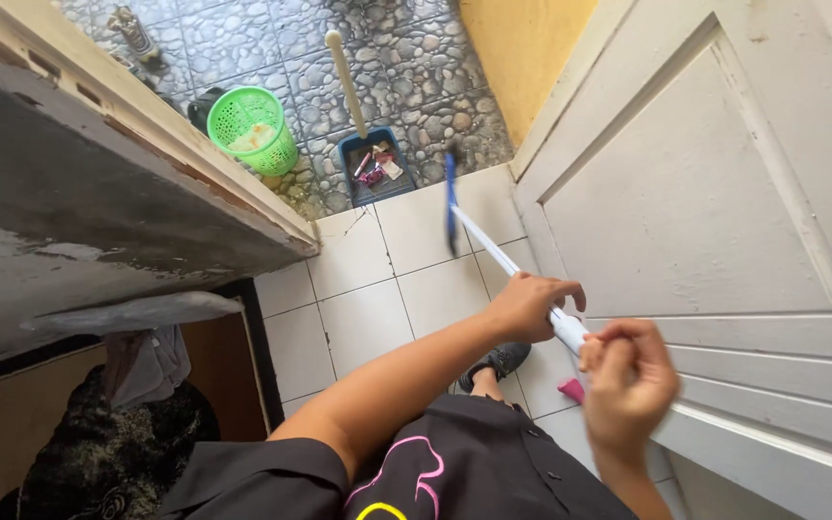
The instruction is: The person sweeps debris from a tiled floor into a dustpan by hand using a small broom.
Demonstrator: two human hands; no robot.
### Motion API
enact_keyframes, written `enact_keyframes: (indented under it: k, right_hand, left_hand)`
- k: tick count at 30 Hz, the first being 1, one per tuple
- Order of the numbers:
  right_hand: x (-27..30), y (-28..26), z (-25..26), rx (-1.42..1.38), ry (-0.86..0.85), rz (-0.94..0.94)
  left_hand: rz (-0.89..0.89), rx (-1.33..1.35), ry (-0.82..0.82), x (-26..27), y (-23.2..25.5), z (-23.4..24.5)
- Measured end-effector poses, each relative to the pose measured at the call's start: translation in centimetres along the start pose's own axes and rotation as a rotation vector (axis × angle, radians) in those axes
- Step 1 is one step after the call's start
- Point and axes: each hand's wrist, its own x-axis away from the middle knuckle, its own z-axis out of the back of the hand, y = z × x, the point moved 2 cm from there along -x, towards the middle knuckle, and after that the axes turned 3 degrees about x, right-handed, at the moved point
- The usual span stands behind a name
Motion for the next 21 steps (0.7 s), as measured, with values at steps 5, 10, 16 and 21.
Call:
enact_keyframes:
  k: [5,10,16,21]
  right_hand:
    - [0.6,3.0,-3.6,0.462,-0.07,0.139]
    - [-0.4,2.3,0.4,0.306,-0.148,-0.184]
    - [0.2,8.8,-1.9,-0.127,-0.199,-0.231]
    - [-1.6,8.0,-2.2,-0.204,-0.241,-0.228]
  left_hand:
    - [0.032,-0.125,-0.031,1.4,-2.7,-2.6]
    - [0.057,-0.16,-0.128,1.4,-1.2,-2.9]
    - [0.244,-0.289,-0.186,4.5,-5.2,-2.2]
    - [0.264,-0.363,-0.196,2.7,-4.7,0.9]
